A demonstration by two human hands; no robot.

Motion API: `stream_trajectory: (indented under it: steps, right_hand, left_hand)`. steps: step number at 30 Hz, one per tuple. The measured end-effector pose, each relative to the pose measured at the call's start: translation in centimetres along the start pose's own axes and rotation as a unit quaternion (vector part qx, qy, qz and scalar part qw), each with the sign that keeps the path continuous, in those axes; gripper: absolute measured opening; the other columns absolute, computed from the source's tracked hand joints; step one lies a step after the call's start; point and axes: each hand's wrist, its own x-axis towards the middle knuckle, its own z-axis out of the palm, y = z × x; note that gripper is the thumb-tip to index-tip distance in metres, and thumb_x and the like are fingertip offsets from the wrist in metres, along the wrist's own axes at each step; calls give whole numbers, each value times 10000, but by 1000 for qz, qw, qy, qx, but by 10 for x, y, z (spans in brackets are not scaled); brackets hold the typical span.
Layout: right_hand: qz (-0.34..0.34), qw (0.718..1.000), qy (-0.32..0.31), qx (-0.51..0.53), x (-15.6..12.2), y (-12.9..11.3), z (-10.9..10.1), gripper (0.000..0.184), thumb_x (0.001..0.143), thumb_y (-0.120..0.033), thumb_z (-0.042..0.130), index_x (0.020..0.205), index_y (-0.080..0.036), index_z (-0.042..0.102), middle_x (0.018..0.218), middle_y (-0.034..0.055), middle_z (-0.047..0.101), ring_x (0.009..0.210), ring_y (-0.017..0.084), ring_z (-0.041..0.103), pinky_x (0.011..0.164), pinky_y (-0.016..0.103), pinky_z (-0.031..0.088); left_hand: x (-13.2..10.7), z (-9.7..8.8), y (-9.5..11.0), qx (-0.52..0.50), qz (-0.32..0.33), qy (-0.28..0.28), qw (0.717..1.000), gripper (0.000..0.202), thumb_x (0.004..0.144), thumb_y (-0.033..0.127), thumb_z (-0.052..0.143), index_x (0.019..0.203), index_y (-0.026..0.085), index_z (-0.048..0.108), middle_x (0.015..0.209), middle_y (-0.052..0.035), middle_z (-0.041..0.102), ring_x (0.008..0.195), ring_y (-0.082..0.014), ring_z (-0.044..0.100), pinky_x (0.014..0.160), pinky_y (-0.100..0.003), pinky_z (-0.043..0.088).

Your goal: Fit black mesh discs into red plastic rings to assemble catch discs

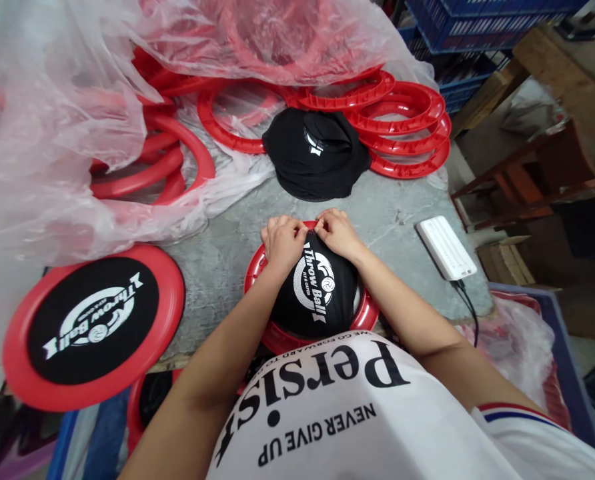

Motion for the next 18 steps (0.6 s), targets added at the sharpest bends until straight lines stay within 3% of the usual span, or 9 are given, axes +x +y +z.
stream_trajectory:
  steps: [8,13,18]
  right_hand:
    - [5,1000,-4,-26,2,0,2,170,945,-216,489,840,-206,623,1116,134,695,1125,287,582,1057,453,416]
    - [-14,1000,24,-1,-1,2,1,159,922,-189,497,896,-216,652,1152,112,706,1124,275,590,1071,456,429]
    - [-57,998,22,-24,-3,-8,-4,188,913,-196,522,975,-199,699,1230,134,689,1180,305,565,1088,495,424]
  left_hand:
    - [6,-1,-6,-42,-8,-14,999,186,950,304,559,903,252,732,1126,-59,738,1211,-315,553,1099,-525,408]
    - [10,-14,-25,-174,-8,-25,984,351,892,104,427,1067,206,715,1103,-54,752,1121,-210,657,1067,-386,502]
    - [-4,-21,-27,-90,53,-14,994,310,824,57,472,923,197,731,1251,-94,681,1218,-228,636,1150,-393,474]
